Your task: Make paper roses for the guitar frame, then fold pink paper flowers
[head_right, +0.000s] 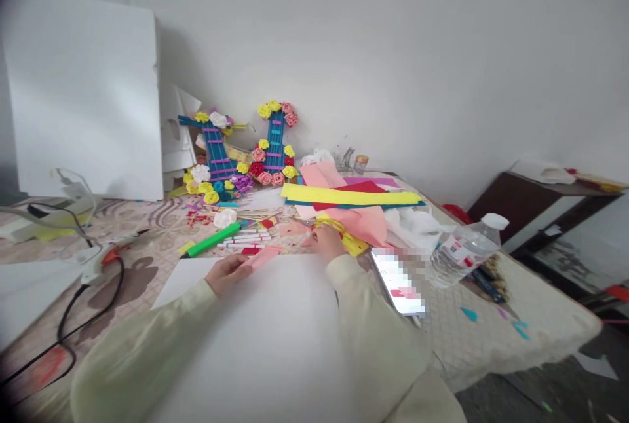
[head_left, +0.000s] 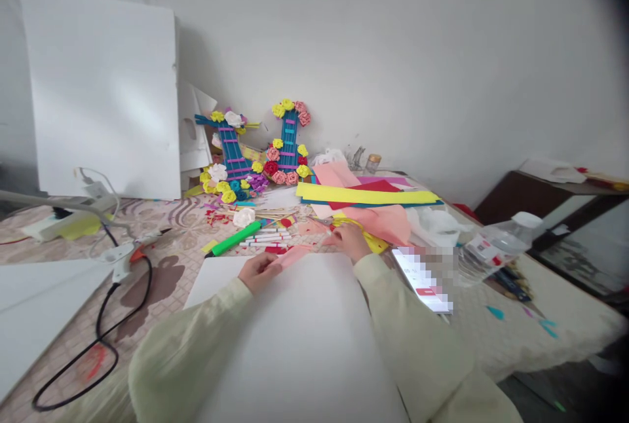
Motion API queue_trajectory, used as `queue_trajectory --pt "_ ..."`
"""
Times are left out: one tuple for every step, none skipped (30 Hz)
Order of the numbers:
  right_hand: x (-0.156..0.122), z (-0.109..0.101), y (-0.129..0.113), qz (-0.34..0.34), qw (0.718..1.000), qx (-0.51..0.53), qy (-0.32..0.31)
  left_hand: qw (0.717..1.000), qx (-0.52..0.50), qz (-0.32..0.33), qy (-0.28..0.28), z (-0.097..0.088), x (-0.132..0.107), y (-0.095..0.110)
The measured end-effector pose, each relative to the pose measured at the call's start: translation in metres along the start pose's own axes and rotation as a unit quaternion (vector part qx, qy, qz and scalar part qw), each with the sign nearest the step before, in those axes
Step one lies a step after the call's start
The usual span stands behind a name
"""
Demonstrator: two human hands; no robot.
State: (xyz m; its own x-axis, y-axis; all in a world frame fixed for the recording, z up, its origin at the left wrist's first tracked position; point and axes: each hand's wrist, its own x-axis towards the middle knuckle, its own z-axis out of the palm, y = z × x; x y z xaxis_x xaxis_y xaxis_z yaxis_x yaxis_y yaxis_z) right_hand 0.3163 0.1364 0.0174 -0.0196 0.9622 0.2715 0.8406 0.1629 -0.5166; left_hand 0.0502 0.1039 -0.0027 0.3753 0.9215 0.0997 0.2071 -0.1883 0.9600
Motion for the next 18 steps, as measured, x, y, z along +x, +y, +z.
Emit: queue_trajectory --pt "0.000 -0.006 -0.002 -0.001 1.000 0.019 0.007 1.000 -0.007 0.008 -0.005 -0.001 0.000 0.003" --pt "0.000 -0.013 -0.004 -0.001 0.999 0.040 0.014 1.000 -0.014 0.017 -0.010 -0.001 0.000 0.006" --pt "0.000 -0.019 -0.008 -0.002 0.998 0.064 0.022 0.999 -0.020 0.029 -0.013 -0.001 0.000 0.010" --pt "-0.001 -0.025 -0.013 -0.003 0.996 0.089 0.027 0.999 -0.026 0.042 -0.016 0.000 0.000 0.015" --pt "-0.003 -0.029 -0.019 -0.004 0.993 0.118 0.029 0.998 -0.032 0.056 -0.018 0.001 0.000 0.019" --pt "-0.005 -0.032 -0.026 -0.004 0.989 0.147 0.026 0.997 -0.039 0.069 -0.018 0.003 0.000 0.024" --pt "-0.007 -0.033 -0.033 -0.006 0.984 0.177 0.019 0.995 -0.044 0.083 -0.021 0.004 0.000 0.029" --pt "-0.010 -0.032 -0.041 -0.006 0.978 0.207 0.011 0.993 -0.047 0.101 -0.024 0.006 -0.001 0.033" --pt "-0.012 -0.030 -0.049 -0.008 0.972 0.236 0.003 0.991 -0.046 0.121 -0.027 0.008 -0.002 0.036" --pt "-0.015 -0.027 -0.056 -0.009 0.965 0.264 -0.003 0.989 -0.042 0.141 -0.027 0.010 -0.003 0.038" --pt "-0.017 -0.023 -0.062 -0.011 0.957 0.289 -0.009 0.986 -0.037 0.159 -0.025 0.011 -0.004 0.039" --pt "-0.018 -0.018 -0.067 -0.013 0.950 0.312 -0.014 0.985 -0.030 0.171 -0.020 0.012 -0.005 0.040" --pt "-0.020 -0.012 -0.071 -0.015 0.943 0.332 -0.021 0.984 -0.023 0.175 -0.016 0.013 -0.007 0.039" --pt "-0.022 -0.007 -0.075 -0.017 0.936 0.351 -0.027 0.985 -0.019 0.172 -0.013 0.013 -0.008 0.039" --pt "-0.023 -0.001 -0.077 -0.017 0.930 0.366 -0.033 0.986 -0.016 0.167 -0.014 0.013 -0.010 0.038" --pt "-0.025 0.004 -0.079 -0.016 0.924 0.379 -0.039 0.986 -0.017 0.164 -0.013 0.013 -0.012 0.037" --pt "-0.028 0.009 -0.081 -0.013 0.919 0.391 -0.041 0.987 -0.020 0.162 -0.009 0.012 -0.014 0.037" --pt "-0.032 0.014 -0.083 -0.009 0.914 0.404 -0.039 0.986 -0.026 0.163 -0.001 0.010 -0.016 0.036"
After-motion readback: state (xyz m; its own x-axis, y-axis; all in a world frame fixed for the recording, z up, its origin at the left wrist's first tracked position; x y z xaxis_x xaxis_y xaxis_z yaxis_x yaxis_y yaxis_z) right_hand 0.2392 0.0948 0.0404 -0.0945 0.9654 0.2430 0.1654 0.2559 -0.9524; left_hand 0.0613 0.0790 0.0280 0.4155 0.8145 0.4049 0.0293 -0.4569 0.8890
